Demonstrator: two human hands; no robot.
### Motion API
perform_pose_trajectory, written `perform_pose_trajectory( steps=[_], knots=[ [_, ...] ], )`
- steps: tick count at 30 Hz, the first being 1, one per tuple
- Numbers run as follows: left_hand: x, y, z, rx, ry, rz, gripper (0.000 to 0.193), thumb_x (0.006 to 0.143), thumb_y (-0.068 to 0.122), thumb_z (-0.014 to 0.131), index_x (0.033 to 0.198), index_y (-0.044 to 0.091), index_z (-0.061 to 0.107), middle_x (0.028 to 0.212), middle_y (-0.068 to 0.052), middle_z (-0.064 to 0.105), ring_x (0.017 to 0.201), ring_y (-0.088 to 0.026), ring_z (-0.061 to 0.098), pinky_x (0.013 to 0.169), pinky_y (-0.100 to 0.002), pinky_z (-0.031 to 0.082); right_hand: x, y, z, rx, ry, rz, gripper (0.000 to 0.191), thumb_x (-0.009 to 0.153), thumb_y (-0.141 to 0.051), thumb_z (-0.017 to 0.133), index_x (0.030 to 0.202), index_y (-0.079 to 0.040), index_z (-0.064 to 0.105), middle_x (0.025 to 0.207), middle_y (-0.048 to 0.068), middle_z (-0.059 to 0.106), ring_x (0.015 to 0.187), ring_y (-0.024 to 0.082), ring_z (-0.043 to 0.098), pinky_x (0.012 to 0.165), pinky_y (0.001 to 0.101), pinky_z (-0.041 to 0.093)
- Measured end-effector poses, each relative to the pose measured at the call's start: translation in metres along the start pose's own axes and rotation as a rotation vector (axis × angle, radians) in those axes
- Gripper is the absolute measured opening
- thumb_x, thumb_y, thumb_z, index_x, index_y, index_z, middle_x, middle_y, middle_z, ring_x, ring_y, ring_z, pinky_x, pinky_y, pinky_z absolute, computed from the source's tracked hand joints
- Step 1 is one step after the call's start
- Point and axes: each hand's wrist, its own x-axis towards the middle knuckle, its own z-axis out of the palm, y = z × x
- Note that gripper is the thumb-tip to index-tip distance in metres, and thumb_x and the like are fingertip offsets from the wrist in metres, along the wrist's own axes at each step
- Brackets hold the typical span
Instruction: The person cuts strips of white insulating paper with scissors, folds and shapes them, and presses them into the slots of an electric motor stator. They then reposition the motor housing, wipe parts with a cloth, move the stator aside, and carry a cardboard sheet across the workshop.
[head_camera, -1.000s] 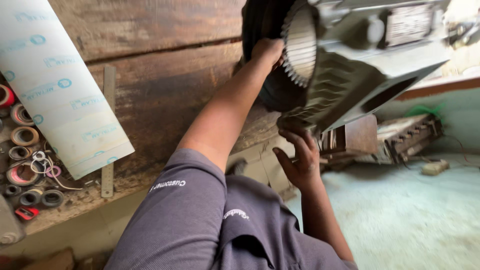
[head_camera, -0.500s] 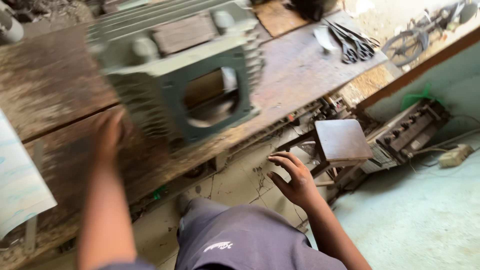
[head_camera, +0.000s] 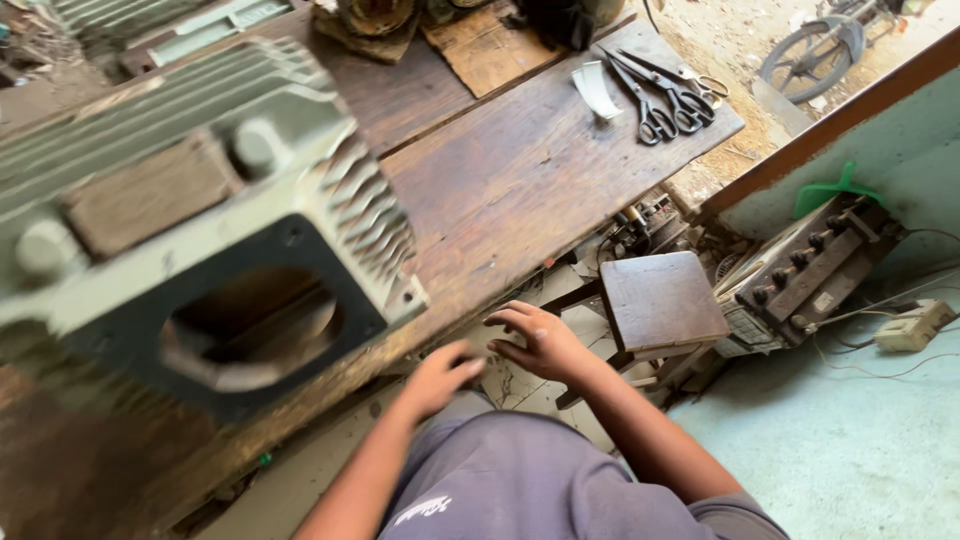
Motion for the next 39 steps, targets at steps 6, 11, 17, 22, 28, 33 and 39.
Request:
perform_pose_trajectory(
  steps=[6, 11, 17, 22, 28, 33, 39],
  knots=[
    [0.163, 0.095, 0.061, -0.303, -0.111, 0.132, 0.018, 0.097, 0.018, 0.063, 0.108, 0.004, 0.069, 0.095, -0.003, 0.071, 0.085, -0.014, 0.065, 0.074, -0.031, 0.055, 0.006, 0.088, -0.061, 0.116, 0.294, 0.206, 0.03, 0.095, -0.014, 0.07, 0.123, -0.003, 0.067, 0.112, 0.013, 0.073, 0.096, 0.023, 0.073, 0.083, 0.0346, 0.059],
    [0.257, 0.141, 0.065, -0.333, 0.066, 0.095, 0.018, 0.089, 0.023, 0.071, 0.102, 0.01, 0.071, 0.088, -0.001, 0.071, 0.075, -0.012, 0.066, 0.062, -0.029, 0.055, 0.063, 0.192, -0.146, -0.039, 0.389, 0.323, 0.029, 0.094, -0.016, 0.073, 0.121, -0.007, 0.072, 0.107, 0.012, 0.077, 0.092, 0.019, 0.076, 0.084, 0.0345, 0.061],
    [0.327, 0.169, 0.04, -0.46, 0.307, 0.038, 0.027, 0.101, 0.031, 0.069, 0.089, 0.007, 0.066, 0.076, -0.001, 0.064, 0.065, -0.011, 0.061, 0.056, -0.027, 0.048, 0.191, 0.286, -0.226, -0.333, 0.422, 0.656, 0.059, 0.087, -0.051, 0.08, 0.119, -0.005, 0.063, 0.105, 0.022, 0.072, 0.099, 0.041, 0.068, 0.084, 0.051, 0.053],
    [0.337, 0.179, 0.031, -0.403, 0.383, 0.068, 0.024, 0.099, 0.031, 0.069, 0.091, 0.008, 0.067, 0.078, 0.001, 0.065, 0.067, -0.009, 0.061, 0.056, -0.026, 0.048, 0.228, 0.312, -0.231, -0.346, 0.367, 0.525, 0.048, 0.079, -0.028, 0.079, 0.118, -0.006, 0.061, 0.105, 0.022, 0.072, 0.099, 0.043, 0.068, 0.083, 0.0512, 0.054],
    [0.323, 0.167, 0.012, -0.227, 0.507, 0.02, 0.02, 0.098, 0.03, 0.069, 0.099, 0.01, 0.07, 0.078, -0.001, 0.066, 0.066, -0.009, 0.062, 0.053, -0.026, 0.047, 0.222, 0.339, -0.221, -0.365, 0.395, 0.266, 0.032, 0.091, -0.014, 0.069, 0.122, -0.009, 0.064, 0.103, 0.021, 0.071, 0.096, 0.044, 0.068, 0.079, 0.054, 0.054],
    [0.294, 0.157, 0.003, -0.276, 0.58, 0.037, 0.024, 0.098, 0.03, 0.069, 0.106, 0.007, 0.067, 0.088, -0.003, 0.068, 0.073, -0.011, 0.065, 0.056, -0.029, 0.051, 0.221, 0.338, -0.205, -0.48, 0.423, 0.133, 0.012, 0.099, -0.014, 0.071, 0.101, -0.006, 0.063, 0.1, 0.019, 0.067, 0.092, 0.042, 0.065, 0.073, 0.0542, 0.051],
    [0.238, 0.168, 0.006, -0.431, 0.602, 0.042, 0.033, 0.101, 0.04, 0.06, 0.113, 0.009, 0.064, 0.093, -0.004, 0.069, 0.077, -0.012, 0.067, 0.063, -0.03, 0.056, 0.2, 0.299, -0.191, -0.452, 0.489, -0.28, 0.011, 0.101, -0.006, 0.07, 0.094, -0.004, 0.061, 0.103, 0.013, 0.063, 0.087, 0.028, 0.06, 0.073, 0.041, 0.049]
  ],
)
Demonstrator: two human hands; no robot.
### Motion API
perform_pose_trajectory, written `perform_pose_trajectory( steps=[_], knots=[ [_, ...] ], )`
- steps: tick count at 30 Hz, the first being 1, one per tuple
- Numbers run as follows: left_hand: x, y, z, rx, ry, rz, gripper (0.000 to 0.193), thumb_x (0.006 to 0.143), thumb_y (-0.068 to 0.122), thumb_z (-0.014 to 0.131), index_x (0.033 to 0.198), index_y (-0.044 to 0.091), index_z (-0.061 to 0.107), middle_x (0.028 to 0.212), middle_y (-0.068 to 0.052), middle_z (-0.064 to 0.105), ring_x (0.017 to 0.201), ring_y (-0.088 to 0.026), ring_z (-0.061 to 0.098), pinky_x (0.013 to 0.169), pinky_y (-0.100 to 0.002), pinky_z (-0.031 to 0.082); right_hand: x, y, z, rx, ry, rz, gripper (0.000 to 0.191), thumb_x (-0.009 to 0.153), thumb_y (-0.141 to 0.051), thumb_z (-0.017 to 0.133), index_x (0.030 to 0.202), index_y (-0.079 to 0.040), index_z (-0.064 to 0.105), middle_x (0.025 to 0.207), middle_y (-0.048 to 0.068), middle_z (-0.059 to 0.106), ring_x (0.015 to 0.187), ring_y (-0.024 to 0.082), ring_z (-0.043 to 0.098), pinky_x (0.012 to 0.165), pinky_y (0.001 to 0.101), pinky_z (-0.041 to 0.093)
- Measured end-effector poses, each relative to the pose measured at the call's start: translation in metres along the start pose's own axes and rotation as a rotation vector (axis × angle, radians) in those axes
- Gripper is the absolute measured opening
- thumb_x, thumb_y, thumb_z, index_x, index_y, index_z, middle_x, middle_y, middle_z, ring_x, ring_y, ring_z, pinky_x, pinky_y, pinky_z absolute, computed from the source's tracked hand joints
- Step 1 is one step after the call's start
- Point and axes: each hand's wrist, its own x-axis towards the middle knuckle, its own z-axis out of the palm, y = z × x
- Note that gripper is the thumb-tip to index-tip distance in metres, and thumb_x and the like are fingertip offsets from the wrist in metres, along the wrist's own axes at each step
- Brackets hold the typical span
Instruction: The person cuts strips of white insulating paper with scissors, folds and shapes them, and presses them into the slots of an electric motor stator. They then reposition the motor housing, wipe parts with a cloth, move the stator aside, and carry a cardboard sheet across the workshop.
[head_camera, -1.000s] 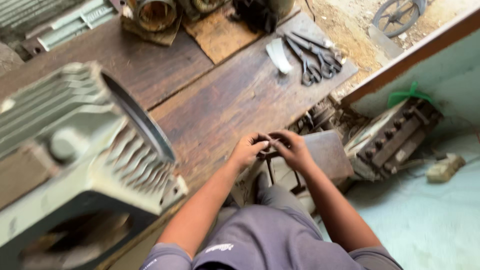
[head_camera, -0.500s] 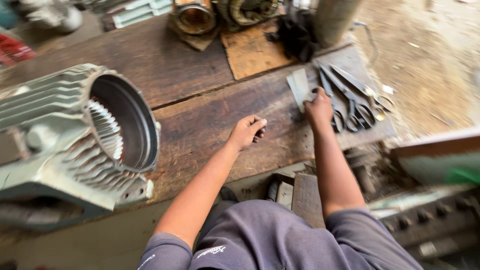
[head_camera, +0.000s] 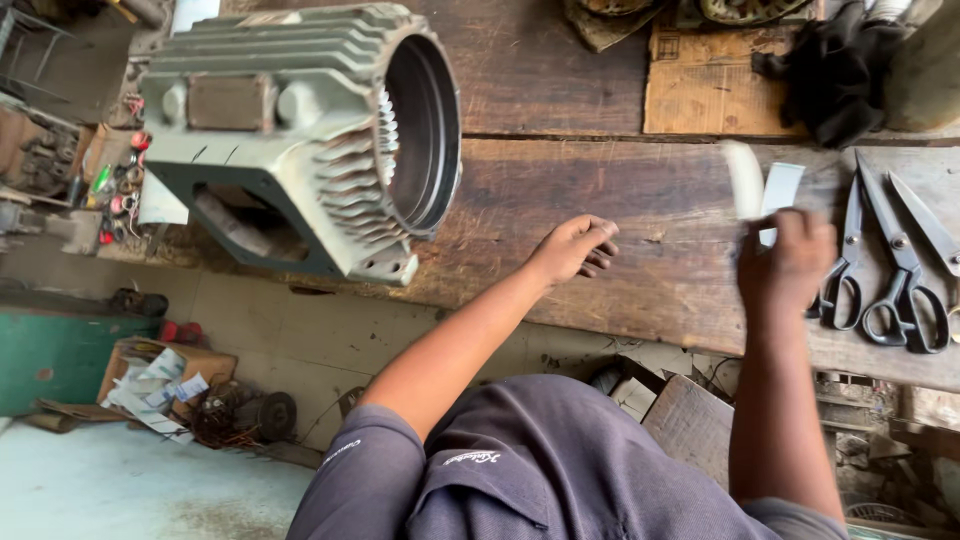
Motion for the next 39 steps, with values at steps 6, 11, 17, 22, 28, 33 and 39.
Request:
perform_pose_trajectory(
  steps=[6, 11, 17, 22, 28, 33, 39],
  knots=[
    [-0.071, -0.01, -0.043, -0.279, -0.052, 0.055, 0.028, 0.101, 0.028, 0.064, 0.112, 0.002, 0.068, 0.091, -0.007, 0.07, 0.077, -0.016, 0.068, 0.065, -0.032, 0.058, -0.048, -0.131, 0.0, -0.02, -0.079, -0.408, 0.006, 0.101, -0.007, 0.072, 0.102, -0.009, 0.066, 0.123, 0.009, 0.067, 0.096, 0.022, 0.063, 0.085, 0.0386, 0.05],
    [-0.143, -0.038, -0.088, -0.004, 0.057, 0.237, 0.014, 0.092, 0.01, 0.072, 0.105, 0.003, 0.073, 0.095, -0.005, 0.073, 0.085, -0.012, 0.069, 0.075, -0.029, 0.058, -0.065, -0.239, -0.038, 0.299, -0.289, -0.398, 0.055, 0.076, -0.023, 0.079, 0.125, -0.006, 0.061, 0.131, 0.018, 0.064, 0.113, 0.039, 0.06, 0.098, 0.0507, 0.044],
    [-0.214, -0.067, -0.13, 0.359, 0.162, 0.405, 0.016, 0.089, 0.011, 0.078, 0.102, 0.003, 0.07, 0.09, -0.001, 0.073, 0.082, -0.011, 0.066, 0.075, -0.028, 0.055, -0.08, -0.342, -0.062, 0.425, -0.681, -0.345, 0.071, 0.072, -0.021, 0.081, 0.137, -0.007, 0.057, 0.123, 0.013, 0.067, 0.116, 0.037, 0.061, 0.106, 0.0519, 0.042],
    [-0.252, -0.087, -0.157, -0.089, 0.099, 0.349, 0.017, 0.092, 0.011, 0.075, 0.106, 0.006, 0.067, 0.095, 0.003, 0.068, 0.087, -0.008, 0.064, 0.075, -0.027, 0.054, -0.103, -0.382, -0.071, 0.339, -0.62, -0.369, 0.059, 0.071, -0.021, 0.082, 0.126, -0.011, 0.063, 0.111, 0.013, 0.065, 0.109, 0.037, 0.061, 0.095, 0.046, 0.047],
    [-0.278, -0.088, -0.16, -0.326, 0.062, 0.133, 0.013, 0.092, 0.012, 0.072, 0.104, 0.01, 0.069, 0.092, 0.002, 0.068, 0.083, -0.008, 0.064, 0.068, -0.026, 0.056, -0.119, -0.397, -0.084, 0.237, -0.597, -0.397, 0.055, 0.074, -0.022, 0.081, 0.125, -0.009, 0.063, 0.106, 0.011, 0.063, 0.105, 0.032, 0.061, 0.096, 0.0461, 0.046],
    [-0.274, -0.088, -0.152, -0.435, 0.016, 0.094, 0.007, 0.094, 0.012, 0.073, 0.099, 0.009, 0.07, 0.089, 0.002, 0.068, 0.081, -0.008, 0.065, 0.067, -0.027, 0.059, -0.122, -0.397, -0.098, 0.14, -0.573, -0.397, 0.056, 0.077, -0.023, 0.08, 0.128, -0.01, 0.062, 0.11, 0.009, 0.064, 0.109, 0.03, 0.061, 0.101, 0.0464, 0.043],
    [-0.251, -0.101, -0.136, -0.296, 0.033, 0.222, 0.007, 0.091, 0.009, 0.076, 0.098, 0.007, 0.075, 0.085, 0.001, 0.071, 0.073, -0.007, 0.062, 0.063, -0.023, 0.051, -0.121, -0.388, -0.105, 0.116, -0.597, -0.362, 0.06, 0.078, -0.032, 0.081, 0.129, -0.009, 0.061, 0.11, 0.011, 0.063, 0.109, 0.031, 0.06, 0.103, 0.0486, 0.039]
  ],
)
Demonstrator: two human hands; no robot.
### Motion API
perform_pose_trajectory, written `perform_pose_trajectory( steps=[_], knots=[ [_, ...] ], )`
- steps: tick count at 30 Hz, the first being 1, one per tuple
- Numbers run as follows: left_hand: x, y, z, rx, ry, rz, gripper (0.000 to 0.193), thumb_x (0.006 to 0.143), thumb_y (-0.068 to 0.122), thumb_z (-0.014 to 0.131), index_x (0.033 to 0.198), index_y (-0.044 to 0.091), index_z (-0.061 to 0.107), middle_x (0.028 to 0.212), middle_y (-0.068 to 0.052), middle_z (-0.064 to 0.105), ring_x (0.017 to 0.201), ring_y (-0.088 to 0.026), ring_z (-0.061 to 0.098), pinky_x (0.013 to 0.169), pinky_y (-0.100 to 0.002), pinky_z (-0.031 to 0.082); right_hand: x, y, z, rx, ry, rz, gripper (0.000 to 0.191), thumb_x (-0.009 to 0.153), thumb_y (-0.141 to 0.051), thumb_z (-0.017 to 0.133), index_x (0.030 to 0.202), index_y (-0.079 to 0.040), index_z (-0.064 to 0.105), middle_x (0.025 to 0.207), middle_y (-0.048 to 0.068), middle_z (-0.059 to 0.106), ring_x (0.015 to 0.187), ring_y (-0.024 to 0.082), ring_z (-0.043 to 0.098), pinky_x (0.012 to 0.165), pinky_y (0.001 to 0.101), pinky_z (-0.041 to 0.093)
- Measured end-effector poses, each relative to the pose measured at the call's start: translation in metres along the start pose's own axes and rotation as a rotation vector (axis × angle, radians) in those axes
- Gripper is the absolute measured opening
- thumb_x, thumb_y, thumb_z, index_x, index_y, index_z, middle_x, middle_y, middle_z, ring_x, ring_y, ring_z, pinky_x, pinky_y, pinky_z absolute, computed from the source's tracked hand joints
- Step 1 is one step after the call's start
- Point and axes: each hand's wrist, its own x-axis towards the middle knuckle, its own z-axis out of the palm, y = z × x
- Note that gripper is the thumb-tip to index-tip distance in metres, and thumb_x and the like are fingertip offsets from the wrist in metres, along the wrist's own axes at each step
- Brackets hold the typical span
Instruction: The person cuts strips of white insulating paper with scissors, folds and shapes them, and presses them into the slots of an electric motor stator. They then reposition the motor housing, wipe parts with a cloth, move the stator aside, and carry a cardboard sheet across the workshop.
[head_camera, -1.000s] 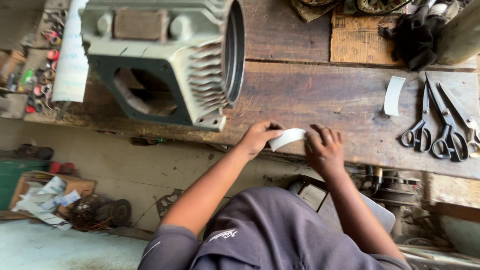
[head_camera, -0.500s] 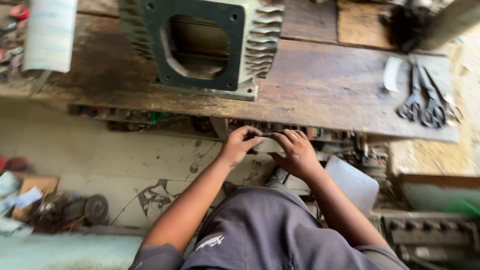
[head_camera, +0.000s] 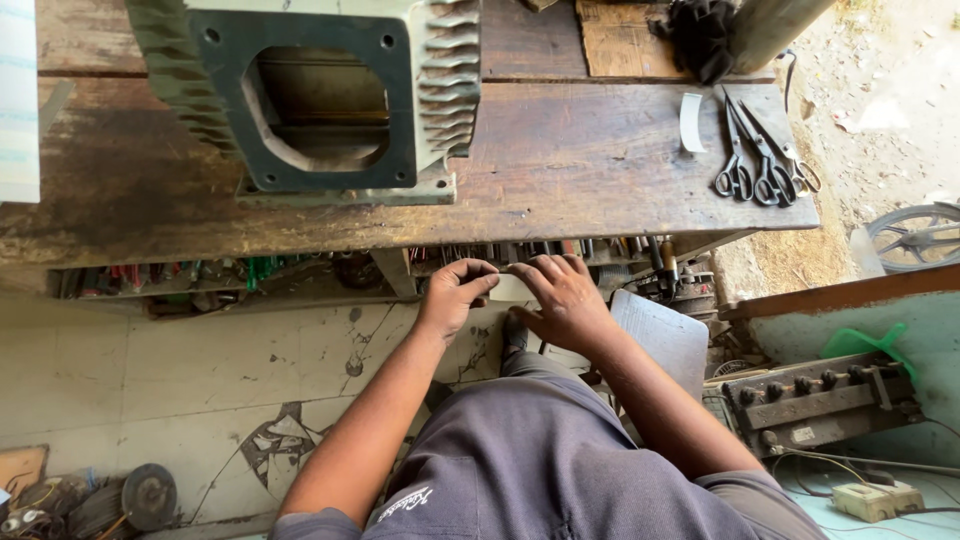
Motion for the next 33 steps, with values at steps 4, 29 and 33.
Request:
perform_pose_trajectory(
  steps=[4, 29, 33],
  knots=[
    [0.013, -0.007, 0.015, 0.048, 0.012, 0.073, 0.008, 0.091, 0.007, 0.077, 0.098, 0.006, 0.075, 0.083, 0.001, 0.07, 0.07, -0.007, 0.059, 0.061, -0.023, 0.047, 0.005, 0.011, 0.007, -0.014, -0.001, 0.038, 0.056, 0.077, -0.029, 0.08, 0.126, -0.011, 0.062, 0.109, 0.009, 0.064, 0.108, 0.029, 0.061, 0.102, 0.0494, 0.039],
    [0.128, 0.002, 0.058, 0.251, 0.566, 0.187, 0.008, 0.096, -0.005, 0.067, 0.102, 0.001, 0.066, 0.092, 0.0, 0.065, 0.084, -0.007, 0.06, 0.074, -0.023, 0.05, 0.148, 0.227, 0.043, 0.508, 0.018, -0.526, 0.055, 0.074, -0.025, 0.08, 0.122, -0.006, 0.064, 0.103, 0.009, 0.064, 0.093, 0.029, 0.062, 0.081, 0.0421, 0.045],
    [0.13, 0.003, 0.059, 0.274, 0.636, 0.156, 0.008, 0.097, -0.004, 0.067, 0.103, 0.001, 0.063, 0.091, 0.001, 0.063, 0.083, -0.007, 0.059, 0.073, -0.023, 0.049, 0.16, 0.235, 0.052, 0.502, 0.032, -0.587, 0.053, 0.073, -0.028, 0.08, 0.118, -0.006, 0.064, 0.102, 0.01, 0.063, 0.094, 0.029, 0.062, 0.08, 0.0417, 0.045]
  ],
)
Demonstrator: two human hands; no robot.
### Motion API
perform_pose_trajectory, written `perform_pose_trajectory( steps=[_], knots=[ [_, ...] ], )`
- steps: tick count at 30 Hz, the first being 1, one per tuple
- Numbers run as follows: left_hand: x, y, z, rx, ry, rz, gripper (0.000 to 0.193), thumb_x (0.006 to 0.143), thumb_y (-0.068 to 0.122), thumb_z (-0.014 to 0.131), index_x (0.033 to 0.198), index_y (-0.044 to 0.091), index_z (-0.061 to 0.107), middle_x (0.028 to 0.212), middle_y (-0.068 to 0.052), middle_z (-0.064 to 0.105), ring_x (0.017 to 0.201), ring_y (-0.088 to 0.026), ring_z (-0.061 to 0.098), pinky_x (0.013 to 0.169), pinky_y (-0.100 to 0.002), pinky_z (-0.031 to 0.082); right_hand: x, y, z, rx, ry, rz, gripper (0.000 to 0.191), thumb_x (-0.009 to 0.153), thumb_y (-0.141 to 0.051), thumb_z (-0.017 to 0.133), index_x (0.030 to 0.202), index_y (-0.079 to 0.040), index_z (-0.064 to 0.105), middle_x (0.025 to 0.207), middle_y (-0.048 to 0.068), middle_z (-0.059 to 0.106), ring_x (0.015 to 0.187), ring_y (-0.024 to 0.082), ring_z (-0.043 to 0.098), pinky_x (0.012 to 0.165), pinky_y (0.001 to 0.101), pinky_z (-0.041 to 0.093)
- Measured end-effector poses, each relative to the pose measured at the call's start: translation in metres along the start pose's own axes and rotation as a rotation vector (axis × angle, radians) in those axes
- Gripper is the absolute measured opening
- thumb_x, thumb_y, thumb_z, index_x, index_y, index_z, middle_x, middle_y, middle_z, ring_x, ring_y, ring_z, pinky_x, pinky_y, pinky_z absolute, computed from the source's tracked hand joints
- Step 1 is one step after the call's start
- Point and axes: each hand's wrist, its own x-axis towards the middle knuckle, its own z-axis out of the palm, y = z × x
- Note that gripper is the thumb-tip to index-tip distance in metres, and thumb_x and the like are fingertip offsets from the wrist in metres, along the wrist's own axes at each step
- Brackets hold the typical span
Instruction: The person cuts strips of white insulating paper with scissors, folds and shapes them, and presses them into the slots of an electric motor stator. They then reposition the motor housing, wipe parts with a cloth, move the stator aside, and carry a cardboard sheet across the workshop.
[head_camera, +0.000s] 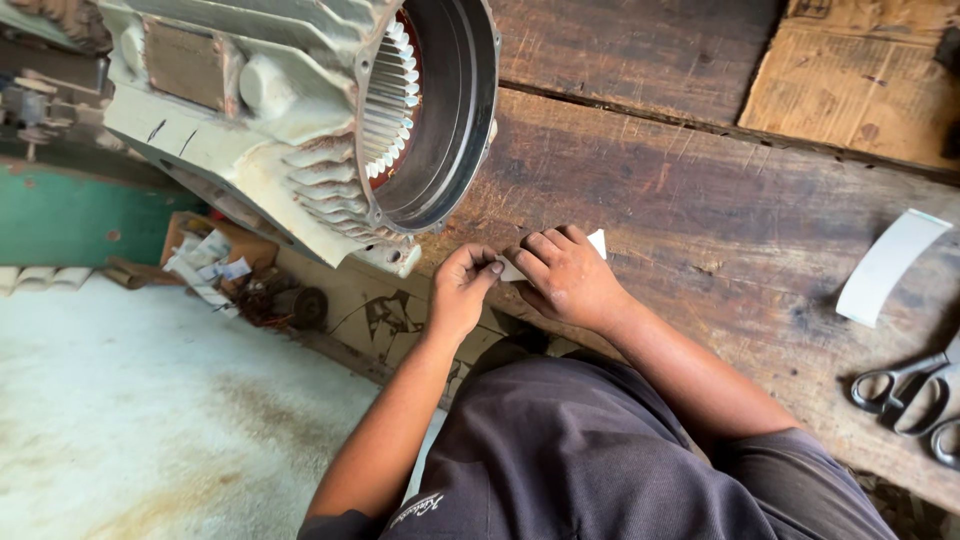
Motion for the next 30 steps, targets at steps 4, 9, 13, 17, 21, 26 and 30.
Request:
perform_pose_trajectory(
  steps=[4, 9, 13, 17, 21, 26, 30],
  knots=[
    [0.002, 0.003, 0.005, 0.011, 0.009, -0.005, 0.009, 0.097, -0.004, 0.065, 0.104, 0.001, 0.062, 0.092, 0.001, 0.063, 0.083, -0.007, 0.059, 0.074, -0.023, 0.05, 0.0, 0.009, 0.0, 0.008, 0.011, -0.015, 0.051, 0.078, -0.029, 0.079, 0.121, -0.005, 0.064, 0.103, 0.01, 0.063, 0.093, 0.028, 0.061, 0.079, 0.0412, 0.045],
    [0.008, 0.008, 0.014, 0.088, 0.021, 0.017, 0.009, 0.099, -0.005, 0.064, 0.106, 0.002, 0.061, 0.092, 0.001, 0.061, 0.082, -0.006, 0.056, 0.072, -0.023, 0.048, 0.001, 0.018, -0.006, 0.019, 0.025, -0.025, 0.048, 0.08, -0.028, 0.078, 0.12, -0.005, 0.064, 0.1, 0.009, 0.063, 0.089, 0.027, 0.061, 0.076, 0.0407, 0.044],
    [0.014, 0.008, 0.017, 0.048, 0.016, -0.037, 0.01, 0.099, -0.004, 0.062, 0.106, 0.002, 0.06, 0.094, 0.002, 0.061, 0.086, -0.005, 0.058, 0.074, -0.022, 0.05, 0.004, 0.024, -0.011, -0.01, 0.074, -0.052, 0.05, 0.081, -0.028, 0.078, 0.124, -0.005, 0.065, 0.099, 0.009, 0.063, 0.089, 0.027, 0.061, 0.076, 0.0401, 0.044],
    [0.019, 0.005, 0.016, 0.086, 0.048, 0.009, 0.009, 0.102, -0.005, 0.063, 0.107, 0.001, 0.06, 0.094, 0.001, 0.059, 0.084, -0.005, 0.053, 0.072, -0.022, 0.045, 0.007, 0.028, -0.011, 0.003, 0.09, -0.053, 0.047, 0.081, -0.026, 0.078, 0.122, -0.006, 0.066, 0.1, 0.008, 0.063, 0.091, 0.026, 0.062, 0.078, 0.0401, 0.045],
    [0.023, 0.004, 0.014, 0.069, 0.016, 0.029, 0.011, 0.099, -0.006, 0.061, 0.107, 0.001, 0.059, 0.097, 0.0, 0.062, 0.089, -0.005, 0.058, 0.077, -0.023, 0.049, 0.009, 0.034, -0.009, -0.003, 0.101, -0.052, 0.045, 0.081, -0.025, 0.077, 0.121, -0.006, 0.067, 0.1, 0.008, 0.064, 0.091, 0.026, 0.062, 0.078, 0.0402, 0.045],
    [0.026, 0.005, 0.015, 0.078, 0.102, 0.001, 0.012, 0.099, -0.007, 0.063, 0.109, -0.001, 0.061, 0.096, -0.002, 0.062, 0.084, -0.008, 0.058, 0.073, -0.026, 0.05, 0.01, 0.041, -0.006, 0.01, 0.107, -0.046, 0.043, 0.08, -0.026, 0.076, 0.118, -0.007, 0.067, 0.101, 0.009, 0.064, 0.092, 0.026, 0.062, 0.077, 0.0406, 0.045],
    [0.028, 0.008, 0.017, 0.0, 0.081, -0.059, 0.017, 0.095, -0.007, 0.062, 0.11, 0.001, 0.06, 0.101, -0.001, 0.065, 0.091, -0.008, 0.062, 0.08, -0.026, 0.054, 0.009, 0.046, -0.007, 0.01, 0.11, -0.033, 0.044, 0.08, -0.027, 0.076, 0.118, -0.007, 0.067, 0.1, 0.009, 0.064, 0.091, 0.027, 0.062, 0.076, 0.0406, 0.044]
  ],
)
